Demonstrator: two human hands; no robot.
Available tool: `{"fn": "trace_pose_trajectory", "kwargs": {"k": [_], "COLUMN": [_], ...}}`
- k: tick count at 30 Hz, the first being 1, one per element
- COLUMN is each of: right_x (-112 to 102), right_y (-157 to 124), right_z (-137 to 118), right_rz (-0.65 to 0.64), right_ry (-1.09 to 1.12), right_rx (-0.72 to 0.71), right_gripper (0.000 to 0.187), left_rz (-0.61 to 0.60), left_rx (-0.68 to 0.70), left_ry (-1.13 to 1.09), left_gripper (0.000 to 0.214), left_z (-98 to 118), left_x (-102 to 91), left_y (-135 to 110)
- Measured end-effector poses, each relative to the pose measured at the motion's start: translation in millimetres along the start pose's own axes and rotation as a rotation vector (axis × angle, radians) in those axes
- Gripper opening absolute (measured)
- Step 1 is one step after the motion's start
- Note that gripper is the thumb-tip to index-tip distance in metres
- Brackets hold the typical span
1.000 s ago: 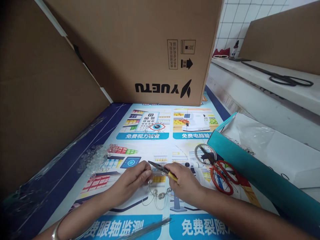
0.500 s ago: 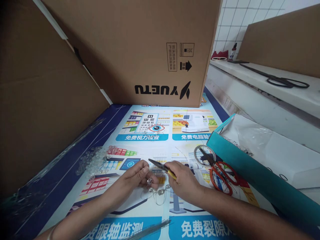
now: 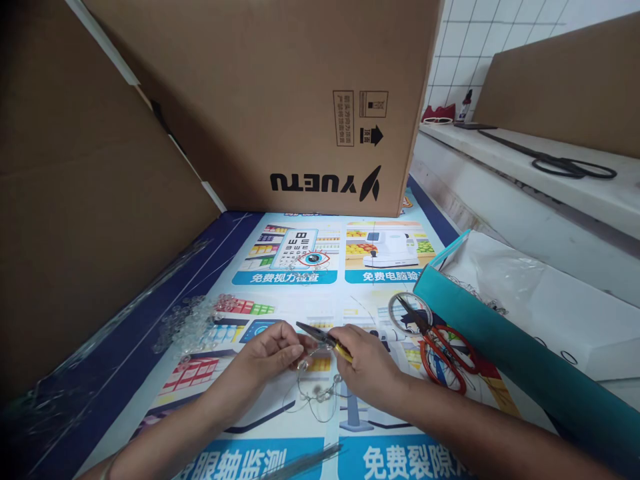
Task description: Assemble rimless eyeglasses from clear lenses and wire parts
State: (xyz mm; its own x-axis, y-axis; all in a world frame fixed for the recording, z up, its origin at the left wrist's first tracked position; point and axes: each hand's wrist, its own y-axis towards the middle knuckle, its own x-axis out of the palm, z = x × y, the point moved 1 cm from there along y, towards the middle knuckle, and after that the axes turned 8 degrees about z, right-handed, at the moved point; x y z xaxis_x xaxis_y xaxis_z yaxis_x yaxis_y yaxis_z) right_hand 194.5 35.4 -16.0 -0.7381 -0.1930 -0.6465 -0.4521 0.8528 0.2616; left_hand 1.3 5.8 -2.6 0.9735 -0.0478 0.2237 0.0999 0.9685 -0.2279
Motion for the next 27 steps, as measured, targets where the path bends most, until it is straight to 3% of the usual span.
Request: {"fn": "trace_pose_trajectory", "kwargs": {"k": [17, 27], "right_x": [-1.2, -2.3], "right_y": [-0.5, 2.8], "right_z": [-2.5, -4.6], "right_rz": [-0.046, -0.048], "right_ry": [-0.105, -0.069], "right_rx": [-0.087, 0.026], "right_gripper": [0.031, 0.03], "left_rz": [0.037, 0.046], "left_rx": [-0.016, 0.064], "left_ry": [-0.02, 0.014], "left_gripper": [0.012, 0.009], "left_z": [-6.2, -4.7], "left_x": [-0.7, -2.5], "left_y": [1.8, 3.4]}}
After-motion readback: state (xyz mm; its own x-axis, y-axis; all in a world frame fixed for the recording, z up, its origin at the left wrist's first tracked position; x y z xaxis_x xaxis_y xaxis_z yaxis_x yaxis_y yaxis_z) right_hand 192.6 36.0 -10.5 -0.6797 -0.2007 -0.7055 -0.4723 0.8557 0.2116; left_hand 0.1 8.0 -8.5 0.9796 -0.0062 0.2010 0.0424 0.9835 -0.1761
